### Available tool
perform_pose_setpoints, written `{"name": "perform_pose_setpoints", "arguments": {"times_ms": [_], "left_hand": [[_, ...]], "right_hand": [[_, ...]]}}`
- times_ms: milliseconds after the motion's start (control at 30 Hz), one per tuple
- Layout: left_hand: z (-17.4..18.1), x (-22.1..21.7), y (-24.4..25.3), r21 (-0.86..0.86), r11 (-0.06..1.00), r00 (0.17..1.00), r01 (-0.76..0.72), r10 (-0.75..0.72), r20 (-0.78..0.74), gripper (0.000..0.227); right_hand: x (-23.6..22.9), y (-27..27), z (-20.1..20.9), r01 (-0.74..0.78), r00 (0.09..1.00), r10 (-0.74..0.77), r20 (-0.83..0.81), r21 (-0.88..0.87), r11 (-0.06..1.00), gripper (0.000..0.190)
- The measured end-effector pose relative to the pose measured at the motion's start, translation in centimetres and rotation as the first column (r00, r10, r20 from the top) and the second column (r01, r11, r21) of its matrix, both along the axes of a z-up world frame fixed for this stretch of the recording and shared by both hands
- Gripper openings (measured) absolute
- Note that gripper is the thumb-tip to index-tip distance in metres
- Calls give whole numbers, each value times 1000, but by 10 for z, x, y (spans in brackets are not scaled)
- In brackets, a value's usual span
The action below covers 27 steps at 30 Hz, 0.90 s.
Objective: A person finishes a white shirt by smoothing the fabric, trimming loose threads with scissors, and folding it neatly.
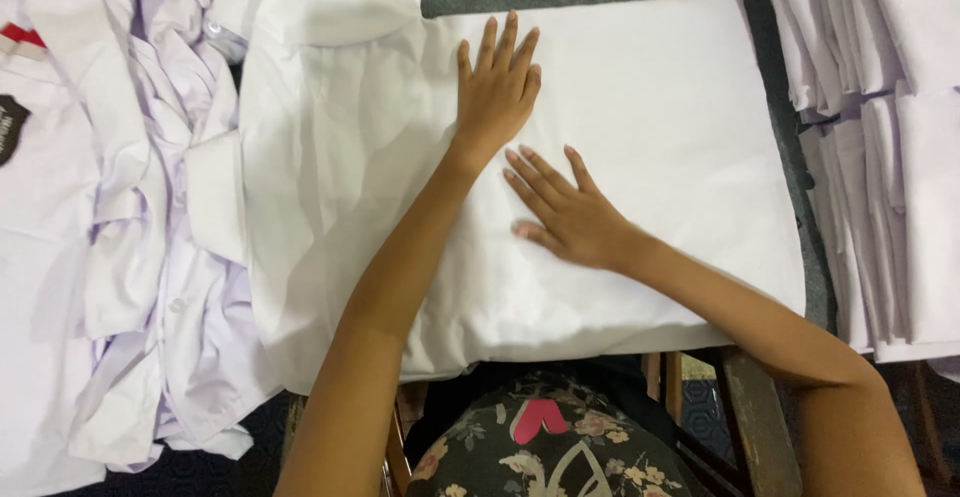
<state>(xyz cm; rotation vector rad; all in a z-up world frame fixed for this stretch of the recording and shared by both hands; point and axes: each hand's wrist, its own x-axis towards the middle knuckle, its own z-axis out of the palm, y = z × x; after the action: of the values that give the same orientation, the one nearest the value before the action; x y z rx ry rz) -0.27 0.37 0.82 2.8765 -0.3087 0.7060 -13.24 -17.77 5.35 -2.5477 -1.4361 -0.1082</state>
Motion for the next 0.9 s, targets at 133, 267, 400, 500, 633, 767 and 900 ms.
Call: {"name": "perform_pose_setpoints", "arguments": {"times_ms": [133,267,400,500,633,767,900], "left_hand": [[1,2,-1,1,1000,999,0,0,-34,47],[-5,3,-2,27,999,997,-19,17,80,44],[-7,4,-1,55,998,993,-20,14,118,43],[-7,4,0,43,999,996,-15,11,92,44],[1,2,-1,38,999,1000,8,-9,15,46],[0,2,-1,21,1000,1000,12,-11,-19,46],[-2,3,0,35,999,999,12,-13,32,45]], "right_hand": [[-40,-11,-3,-125,992,126,13,-84,989,74],[-88,-13,17,-410,911,411,19,-46,911,66],[-111,-21,30,-562,737,596,-318,203,802,69],[-113,-24,32,-370,645,641,-416,563,738,20],[-94,-32,27,-197,952,265,-155,354,914,32],[-99,-40,17,-67,971,84,225,-81,994,66],[-95,-81,8,85,993,-74,92,-124,989,64]]}}
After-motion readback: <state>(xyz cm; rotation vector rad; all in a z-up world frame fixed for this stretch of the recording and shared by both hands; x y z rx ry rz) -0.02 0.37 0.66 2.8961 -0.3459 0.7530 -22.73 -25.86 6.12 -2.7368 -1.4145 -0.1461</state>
